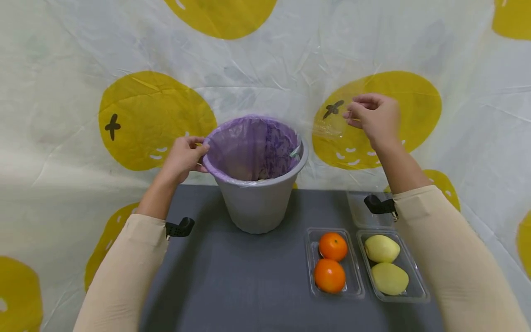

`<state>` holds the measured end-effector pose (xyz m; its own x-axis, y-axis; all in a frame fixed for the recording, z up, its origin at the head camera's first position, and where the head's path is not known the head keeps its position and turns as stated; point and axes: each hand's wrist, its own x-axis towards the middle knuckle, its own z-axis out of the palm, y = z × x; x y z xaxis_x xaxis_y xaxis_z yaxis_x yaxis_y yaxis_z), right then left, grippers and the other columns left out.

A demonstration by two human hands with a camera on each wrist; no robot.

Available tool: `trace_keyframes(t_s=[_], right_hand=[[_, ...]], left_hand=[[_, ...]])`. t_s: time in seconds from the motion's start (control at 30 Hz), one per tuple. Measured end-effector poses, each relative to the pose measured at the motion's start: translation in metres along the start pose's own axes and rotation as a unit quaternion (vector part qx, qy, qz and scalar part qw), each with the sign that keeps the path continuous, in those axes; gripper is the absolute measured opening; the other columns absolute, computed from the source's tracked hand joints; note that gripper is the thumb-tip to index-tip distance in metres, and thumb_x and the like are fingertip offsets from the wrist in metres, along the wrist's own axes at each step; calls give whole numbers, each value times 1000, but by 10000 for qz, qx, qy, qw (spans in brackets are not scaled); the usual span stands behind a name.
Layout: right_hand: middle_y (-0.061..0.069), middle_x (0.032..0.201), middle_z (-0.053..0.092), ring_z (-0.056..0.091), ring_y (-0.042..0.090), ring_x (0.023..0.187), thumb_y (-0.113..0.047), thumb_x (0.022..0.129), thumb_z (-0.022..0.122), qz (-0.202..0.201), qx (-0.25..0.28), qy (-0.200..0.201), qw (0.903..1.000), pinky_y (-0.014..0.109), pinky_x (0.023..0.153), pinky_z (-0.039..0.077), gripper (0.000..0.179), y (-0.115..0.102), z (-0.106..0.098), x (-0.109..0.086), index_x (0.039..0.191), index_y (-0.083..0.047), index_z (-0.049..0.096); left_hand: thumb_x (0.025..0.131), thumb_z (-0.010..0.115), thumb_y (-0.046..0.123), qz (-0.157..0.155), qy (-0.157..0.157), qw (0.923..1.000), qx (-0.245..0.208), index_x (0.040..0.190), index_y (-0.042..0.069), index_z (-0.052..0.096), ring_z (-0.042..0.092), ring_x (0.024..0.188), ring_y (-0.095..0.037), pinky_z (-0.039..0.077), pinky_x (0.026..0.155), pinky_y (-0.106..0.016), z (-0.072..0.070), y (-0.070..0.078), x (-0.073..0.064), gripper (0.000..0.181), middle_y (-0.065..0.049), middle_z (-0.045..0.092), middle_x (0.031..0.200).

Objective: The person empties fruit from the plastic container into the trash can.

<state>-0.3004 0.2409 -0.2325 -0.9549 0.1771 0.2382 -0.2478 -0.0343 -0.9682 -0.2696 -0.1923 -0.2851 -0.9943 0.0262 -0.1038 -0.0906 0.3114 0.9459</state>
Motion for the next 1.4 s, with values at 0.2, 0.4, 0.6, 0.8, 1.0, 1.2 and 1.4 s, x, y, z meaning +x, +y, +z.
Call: trace_keyframes(t_s=[0.2,0.4,0.6,0.8,1.0,1.2,1.4], right_hand=[[4,83,72,75,14,68,-5,90,77,218,-1,88,9997,24,63,63,25,16,-33,-9,113,3,69],[-1,84,73,76,11,68,-13,92,78,508,-364,224,9978,23,63,63,43,41,-64,-18,126,7,61],[-6,85,73,76,8,72,-18,94,76,815,-755,288,9934,22,65,63,53,62,-84,-26,134,9,55],[-10,83,73,76,5,70,-18,97,72,974,-1036,16,9898,21,64,63,48,89,-93,-33,132,8,54],[-15,82,71,73,-3,71,-21,102,66,1116,-2112,-306,9706,20,68,63,51,124,-93,-42,139,11,52],[23,111,73,75,1,75,-19,104,63,1195,-2766,-658,9513,31,76,64,47,152,-91,-49,138,12,55],[35,124,66,79,18,86,-16,105,60,1381,-2962,-953,9403,31,76,65,44,174,-87,-54,137,14,55]], left_hand=[[107,56,18,-27,-1,10000,65,157,-2,38,65,72,-14,62,60,-26,0,2,0,57,-21,49,126],[107,56,18,-60,22,10000,76,157,-1,38,65,74,-15,63,60,-26,1,4,0,56,-21,49,128],[107,56,18,-80,8,9999,78,156,-2,39,65,73,-14,63,60,-26,1,4,0,55,-20,49,125],[107,56,18,-97,14,9999,70,157,-1,39,65,73,-14,63,60,-26,1,4,0,56,-21,49,127],[108,55,18,-139,-15,9999,48,157,-1,39,66,73,-14,63,60,-26,2,4,0,55,-20,49,125],[107,56,18,-127,-21,9999,62,156,-2,39,66,72,-14,63,60,-26,2,4,-1,55,-21,50,125],[108,55,17,-89,-29,9999,52,156,-2,39,66,71,-13,62,59,-25,1,5,-3,55,-22,51,124]])
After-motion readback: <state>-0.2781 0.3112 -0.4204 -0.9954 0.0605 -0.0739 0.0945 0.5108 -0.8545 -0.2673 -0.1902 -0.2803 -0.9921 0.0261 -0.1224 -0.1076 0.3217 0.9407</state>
